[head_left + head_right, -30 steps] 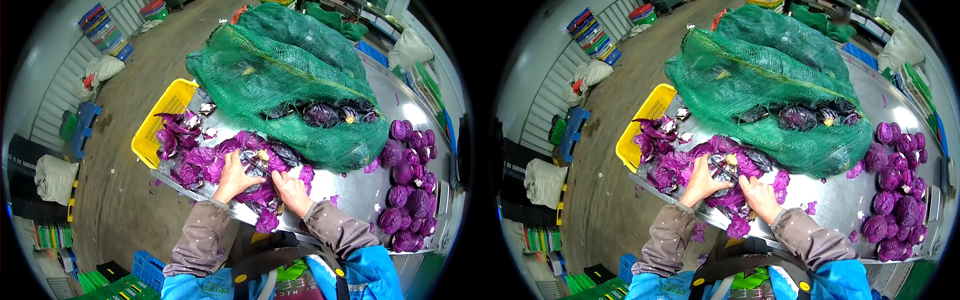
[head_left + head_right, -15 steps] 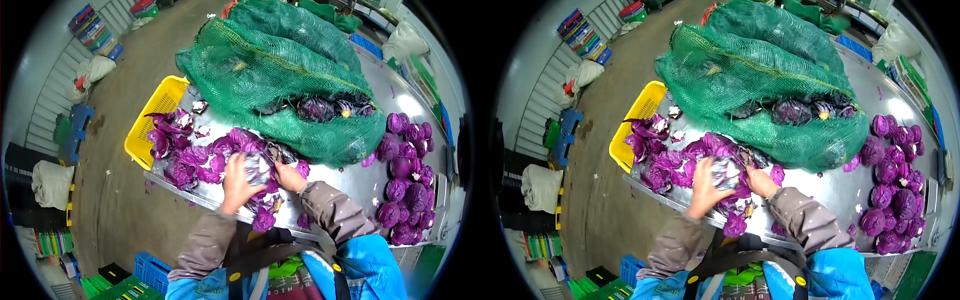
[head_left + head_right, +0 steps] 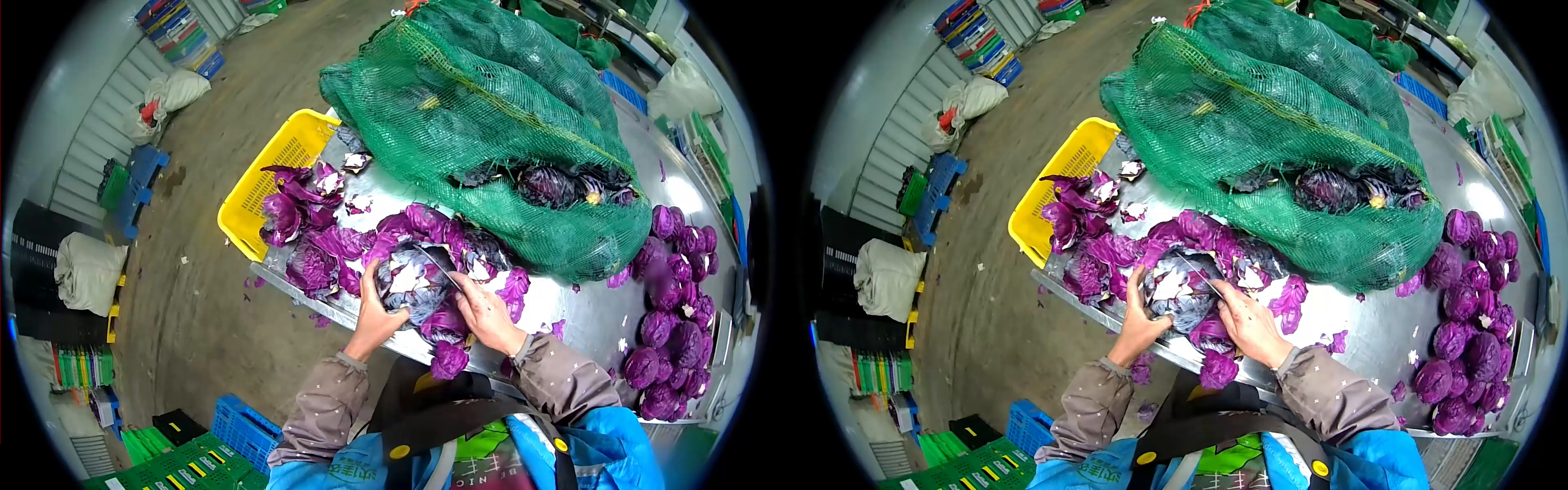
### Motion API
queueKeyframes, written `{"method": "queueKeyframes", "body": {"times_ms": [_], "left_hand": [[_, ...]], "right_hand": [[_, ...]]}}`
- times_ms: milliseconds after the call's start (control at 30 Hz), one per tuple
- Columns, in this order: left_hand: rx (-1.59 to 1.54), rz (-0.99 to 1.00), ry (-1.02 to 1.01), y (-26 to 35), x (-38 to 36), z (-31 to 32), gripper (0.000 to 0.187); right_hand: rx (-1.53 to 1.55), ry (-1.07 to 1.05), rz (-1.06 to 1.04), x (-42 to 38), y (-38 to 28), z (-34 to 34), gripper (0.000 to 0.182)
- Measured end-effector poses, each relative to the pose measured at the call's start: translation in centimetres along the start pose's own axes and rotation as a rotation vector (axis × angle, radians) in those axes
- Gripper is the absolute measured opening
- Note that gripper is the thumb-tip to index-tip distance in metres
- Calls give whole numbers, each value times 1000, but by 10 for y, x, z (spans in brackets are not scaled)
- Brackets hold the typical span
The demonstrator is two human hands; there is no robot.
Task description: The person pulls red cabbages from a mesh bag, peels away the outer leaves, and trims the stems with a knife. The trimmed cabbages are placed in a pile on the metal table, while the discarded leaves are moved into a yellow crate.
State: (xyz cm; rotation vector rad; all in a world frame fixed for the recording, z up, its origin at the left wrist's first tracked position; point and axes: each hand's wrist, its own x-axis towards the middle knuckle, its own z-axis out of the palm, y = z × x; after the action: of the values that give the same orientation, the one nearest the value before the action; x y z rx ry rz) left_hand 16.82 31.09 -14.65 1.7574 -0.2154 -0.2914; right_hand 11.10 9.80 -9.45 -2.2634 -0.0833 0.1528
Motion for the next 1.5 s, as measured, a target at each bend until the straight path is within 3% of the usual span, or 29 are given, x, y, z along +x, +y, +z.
{"method": "queueKeyframes", "body": {"times_ms": [33, 100, 167, 233, 300, 433, 567, 633, 933, 967, 1033, 1100, 1167, 1233, 1300, 1333, 1367, 1433, 1467, 1500], "left_hand": [[-279, 0, -34, -3, 1, 0, 103], [-395, 6, -40, -7, 3, 6, 102], [192, 131, 53, -12, 2, 12, 102], [254, 137, 127, -4, 13, 17, 104], [346, 170, 83, 10, 29, 18, 106], [376, 63, 93, 25, 56, 25, 109], [552, -24, 32, 39, 61, 36, 111], [598, -30, 20, 41, 63, 35, 111], [702, -206, -1, 50, 96, 43, 89], [748, -159, 0, 51, 93, 49, 83], [874, -146, -24, 81, 71, 67, 92], [868, 10, 24, 67, 54, 74, 94], [660, 151, 86, 40, 45, 58, 95], [476, 220, 47, 15, 32, 32, 99], [396, 191, 52, 0, 18, 18, 101], [360, 183, 51, -1, 14, 14, 100], [363, 178, 53, 2, 14, 14, 100], [251, 25, 148, 8, 16, 23, 96], [269, 29, 216, 4, 19, 29, 90], [265, 33, 216, 5, 20, 33, 90]], "right_hand": [[-29, 0, 3, 4, -1, 1, 38], [-9, -35, 51, 9, -2, 2, 39], [-152, 162, -133, 11, 7, 13, 36], [-175, 171, -188, 17, 5, 9, 29], [-332, 26, -156, 20, 2, 2, 29], [-463, 149, -272, 23, 2, -9, 12], [-594, 95, -191, 19, 13, -9, 16], [-645, 163, -239, 20, 21, -3, 18], [-935, 289, -181, 68, 34, -1, 9], [-1008, 239, -58, 75, 39, 4, 4], [-1007, 205, 94, 89, 58, 2, 4], [-887, 74, 115, 81, 70, -9, 10], [-677, 50, 76, 66, 77, -20, 17], [-226, -60, 123, 50, 68, -34, 29], [80, -36, 178, 36, 45, -36, 31], [43, -67, 210, 31, 29, -37, 33], [98, -9, 90, 25, 18, -32, 32], [-74, -65, 138, 26, 1, -24, 31], [-132, 84, -70, 25, 4, -12, 33], [-257, 89, -86, 27, -3, -10, 36]]}}
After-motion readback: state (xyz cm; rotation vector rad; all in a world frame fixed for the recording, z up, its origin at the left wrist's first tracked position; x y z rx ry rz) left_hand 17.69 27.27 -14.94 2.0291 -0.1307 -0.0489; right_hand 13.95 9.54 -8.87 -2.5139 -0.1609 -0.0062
